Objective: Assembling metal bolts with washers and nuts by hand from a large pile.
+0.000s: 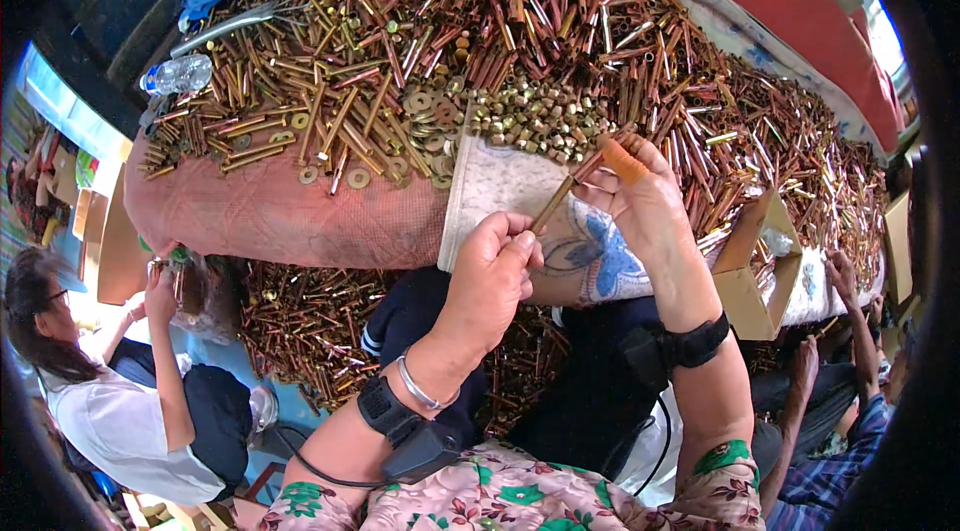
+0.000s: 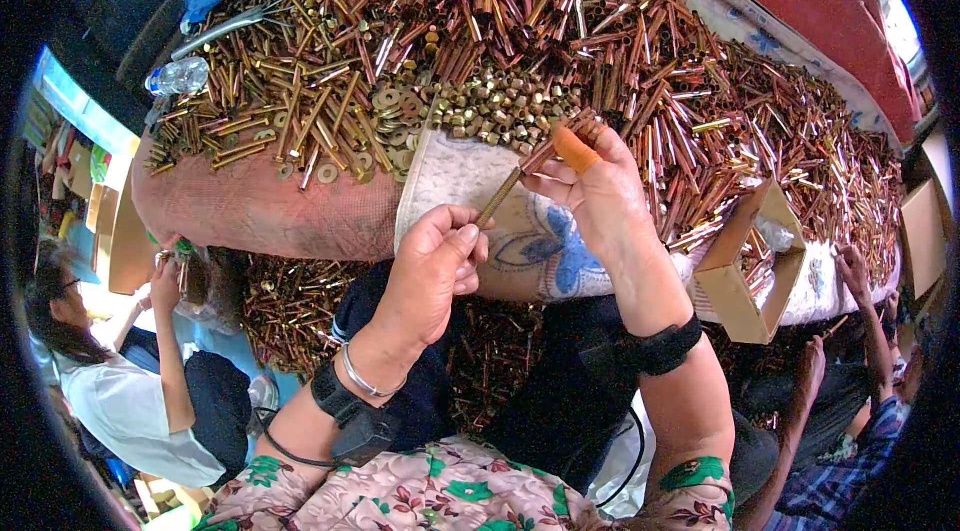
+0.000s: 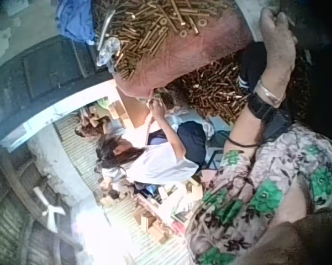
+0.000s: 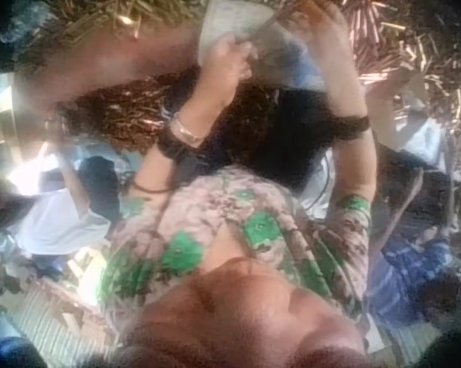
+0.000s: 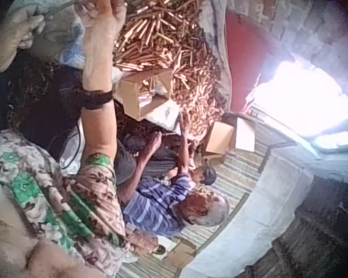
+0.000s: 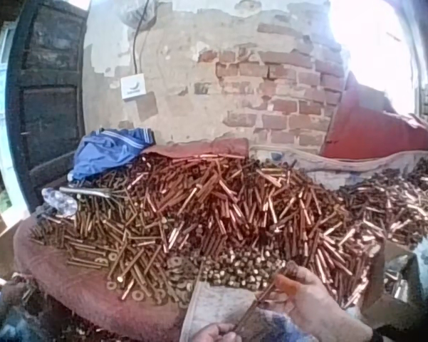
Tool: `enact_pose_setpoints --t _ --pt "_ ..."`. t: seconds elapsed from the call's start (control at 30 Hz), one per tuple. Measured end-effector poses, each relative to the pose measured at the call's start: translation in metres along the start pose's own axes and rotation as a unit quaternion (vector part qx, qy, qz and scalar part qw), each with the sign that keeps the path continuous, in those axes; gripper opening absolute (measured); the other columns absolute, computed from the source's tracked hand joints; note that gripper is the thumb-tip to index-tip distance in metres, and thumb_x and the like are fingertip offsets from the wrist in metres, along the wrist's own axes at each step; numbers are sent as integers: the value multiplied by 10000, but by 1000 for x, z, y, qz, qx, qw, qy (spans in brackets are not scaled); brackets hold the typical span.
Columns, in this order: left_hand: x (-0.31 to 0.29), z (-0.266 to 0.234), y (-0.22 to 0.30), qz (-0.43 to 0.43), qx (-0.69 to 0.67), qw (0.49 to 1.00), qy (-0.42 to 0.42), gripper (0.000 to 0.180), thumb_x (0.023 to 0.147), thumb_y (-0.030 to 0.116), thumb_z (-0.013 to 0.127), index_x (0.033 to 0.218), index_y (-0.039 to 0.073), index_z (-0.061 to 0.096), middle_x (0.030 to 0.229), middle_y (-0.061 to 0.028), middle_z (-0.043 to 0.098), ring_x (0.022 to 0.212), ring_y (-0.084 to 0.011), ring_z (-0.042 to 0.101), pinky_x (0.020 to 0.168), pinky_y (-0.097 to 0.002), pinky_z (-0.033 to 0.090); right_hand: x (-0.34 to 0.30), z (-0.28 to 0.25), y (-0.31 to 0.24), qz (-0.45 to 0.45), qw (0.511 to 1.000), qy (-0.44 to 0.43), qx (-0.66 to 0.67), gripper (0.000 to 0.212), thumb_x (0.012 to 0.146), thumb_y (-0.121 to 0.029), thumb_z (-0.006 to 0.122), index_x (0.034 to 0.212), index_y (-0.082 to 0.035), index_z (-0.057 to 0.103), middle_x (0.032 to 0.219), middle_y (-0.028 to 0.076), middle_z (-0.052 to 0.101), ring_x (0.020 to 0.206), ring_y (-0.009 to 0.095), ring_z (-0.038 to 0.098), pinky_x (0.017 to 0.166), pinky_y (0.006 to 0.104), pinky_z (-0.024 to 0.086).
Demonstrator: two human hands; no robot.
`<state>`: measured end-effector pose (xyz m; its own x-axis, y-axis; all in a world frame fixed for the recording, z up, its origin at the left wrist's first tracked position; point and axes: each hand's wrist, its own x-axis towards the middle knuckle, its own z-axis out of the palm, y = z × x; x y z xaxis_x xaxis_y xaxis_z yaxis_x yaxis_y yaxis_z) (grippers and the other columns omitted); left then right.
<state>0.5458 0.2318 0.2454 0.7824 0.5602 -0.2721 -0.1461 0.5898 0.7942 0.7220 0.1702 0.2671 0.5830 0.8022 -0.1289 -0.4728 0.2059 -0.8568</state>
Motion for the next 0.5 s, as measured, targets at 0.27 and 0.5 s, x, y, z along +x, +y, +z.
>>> enact_pose_setpoints --t 0.27,0.5 --pt "0 0 -3 40 95 995 -6 118 920 97 439 999 21 483 741 -10 485 518 -22 310 447 -157 268 -6 -1 -7 -13 987 87 -136 133 890 -80 517 1013 -30 524 854 69 595 746 180 618 666 311 534" --pt "-4 0 1 49 31 997 49 124 926 98 432 1021 29 471 742 -7 483 517 -24 312 453 -167 283 13 9 5 -88 920 -5 -382 230 874 -47 485 1097 -5 516 887 28 549 744 99 535 634 225 457"
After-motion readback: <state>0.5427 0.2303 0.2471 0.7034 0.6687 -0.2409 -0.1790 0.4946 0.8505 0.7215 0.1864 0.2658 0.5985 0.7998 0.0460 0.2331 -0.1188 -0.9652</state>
